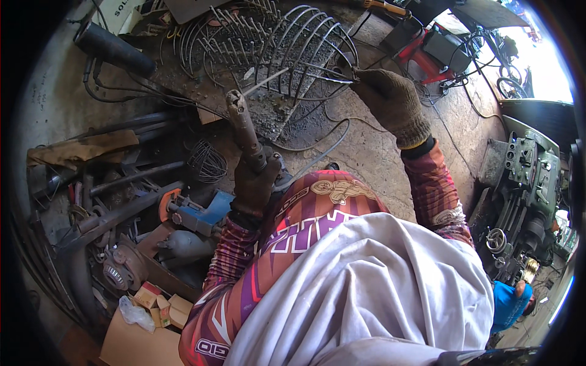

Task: The person welds the joints of a metal wire cage structure on a workbench and then uses an angle grinder to smooth a metal rod.

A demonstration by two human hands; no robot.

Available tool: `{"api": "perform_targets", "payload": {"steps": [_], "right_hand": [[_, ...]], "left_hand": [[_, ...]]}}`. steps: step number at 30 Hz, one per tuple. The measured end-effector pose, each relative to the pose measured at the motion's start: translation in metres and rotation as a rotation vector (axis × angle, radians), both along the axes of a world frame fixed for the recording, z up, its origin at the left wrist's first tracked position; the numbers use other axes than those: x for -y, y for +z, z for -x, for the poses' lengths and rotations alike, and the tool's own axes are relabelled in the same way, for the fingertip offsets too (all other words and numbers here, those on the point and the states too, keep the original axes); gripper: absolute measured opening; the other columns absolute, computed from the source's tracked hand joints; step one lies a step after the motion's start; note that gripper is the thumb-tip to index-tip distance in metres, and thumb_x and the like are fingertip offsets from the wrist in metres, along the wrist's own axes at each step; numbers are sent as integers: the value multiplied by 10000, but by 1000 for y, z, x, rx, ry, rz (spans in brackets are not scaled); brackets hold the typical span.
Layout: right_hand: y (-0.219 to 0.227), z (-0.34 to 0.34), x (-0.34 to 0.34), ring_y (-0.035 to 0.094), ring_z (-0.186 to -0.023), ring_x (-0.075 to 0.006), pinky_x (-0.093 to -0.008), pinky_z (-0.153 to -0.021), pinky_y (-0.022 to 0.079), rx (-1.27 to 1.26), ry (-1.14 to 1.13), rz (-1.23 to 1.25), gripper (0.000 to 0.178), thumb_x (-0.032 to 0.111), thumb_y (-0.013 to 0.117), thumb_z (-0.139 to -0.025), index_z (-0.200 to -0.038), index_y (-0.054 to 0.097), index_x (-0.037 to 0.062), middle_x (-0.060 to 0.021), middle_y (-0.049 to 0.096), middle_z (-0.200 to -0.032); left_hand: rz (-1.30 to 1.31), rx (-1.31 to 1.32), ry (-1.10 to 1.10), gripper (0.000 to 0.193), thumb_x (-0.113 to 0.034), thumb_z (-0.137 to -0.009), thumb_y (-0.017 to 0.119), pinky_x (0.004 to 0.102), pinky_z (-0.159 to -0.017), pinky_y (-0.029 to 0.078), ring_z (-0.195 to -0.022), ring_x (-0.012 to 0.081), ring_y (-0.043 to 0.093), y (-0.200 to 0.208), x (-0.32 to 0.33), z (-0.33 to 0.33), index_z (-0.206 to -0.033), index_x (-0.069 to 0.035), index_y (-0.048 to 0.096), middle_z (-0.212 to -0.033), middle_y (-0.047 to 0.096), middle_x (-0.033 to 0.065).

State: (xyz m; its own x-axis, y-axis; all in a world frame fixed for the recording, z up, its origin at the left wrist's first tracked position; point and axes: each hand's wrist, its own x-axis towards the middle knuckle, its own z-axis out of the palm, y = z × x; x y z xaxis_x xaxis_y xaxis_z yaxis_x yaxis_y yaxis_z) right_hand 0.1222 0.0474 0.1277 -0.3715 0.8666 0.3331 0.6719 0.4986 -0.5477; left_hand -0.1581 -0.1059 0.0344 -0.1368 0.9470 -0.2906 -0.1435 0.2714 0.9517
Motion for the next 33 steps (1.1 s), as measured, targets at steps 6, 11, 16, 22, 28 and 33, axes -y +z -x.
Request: {"api": "perform_targets", "payload": {"steps": [6,11,16,22,28,33], "right_hand": [[6,1,-1,723,-807,-292,-365,-700,571,21,18,3,227,248,756,-881,-1008,731,61,-135,724,-881],[6,-1,-1,722,-801,-295,-362,-697,568,28,3,12,209,226,750,-884,-1002,725,55,-136,721,-871],[7,1,0,719,-795,-296,-362,-690,563,7,-13,42,199,223,745,-891,-1000,727,58,-139,719,-867],[8,2,1,719,-786,-294,-362,-684,561,14,-15,38,198,223,752,-887,-1001,727,63,-137,719,-865],[5,2,2,714,-791,-308,-367,-682,562,0,-23,46,206,218,764,-874,-1008,724,66,-135,714,-861],[11,4,3,716,-794,-303,-367,-681,562,27,-33,34,201,215,766,-873,-1006,728,69,-129,717,-866]], "left_hand": [[14,-44,-10,253,-130,-863,741,272,-667,510,-741,73,607,-17,8,7,-1078,-36,648,-865,654,4],[50,-4,-16,272,-124,-848,745,279,-679,527,-741,80,620,-11,4,8,-1082,-30,645,-886,660,6],[66,-27,-17,300,-128,-832,750,291,-687,536,-756,99,639,-13,0,8,-1091,-26,638,-897,669,15],[30,-169,-65,364,-165,-815,775,322,-705,548,-774,130,660,-24,-3,14,-1113,-21,623,-914,685,44],[-40,-202,29,415,-201,-810,794,325,-711,551,-779,137,665,-14,-3,6,-1132,-12,612,-908,687,61],[-36,-279,-2,413,-204,-811,796,327,-707,553,-780,138,665,-18,-3,12,-1127,-13,612,-907,684,58]]}}
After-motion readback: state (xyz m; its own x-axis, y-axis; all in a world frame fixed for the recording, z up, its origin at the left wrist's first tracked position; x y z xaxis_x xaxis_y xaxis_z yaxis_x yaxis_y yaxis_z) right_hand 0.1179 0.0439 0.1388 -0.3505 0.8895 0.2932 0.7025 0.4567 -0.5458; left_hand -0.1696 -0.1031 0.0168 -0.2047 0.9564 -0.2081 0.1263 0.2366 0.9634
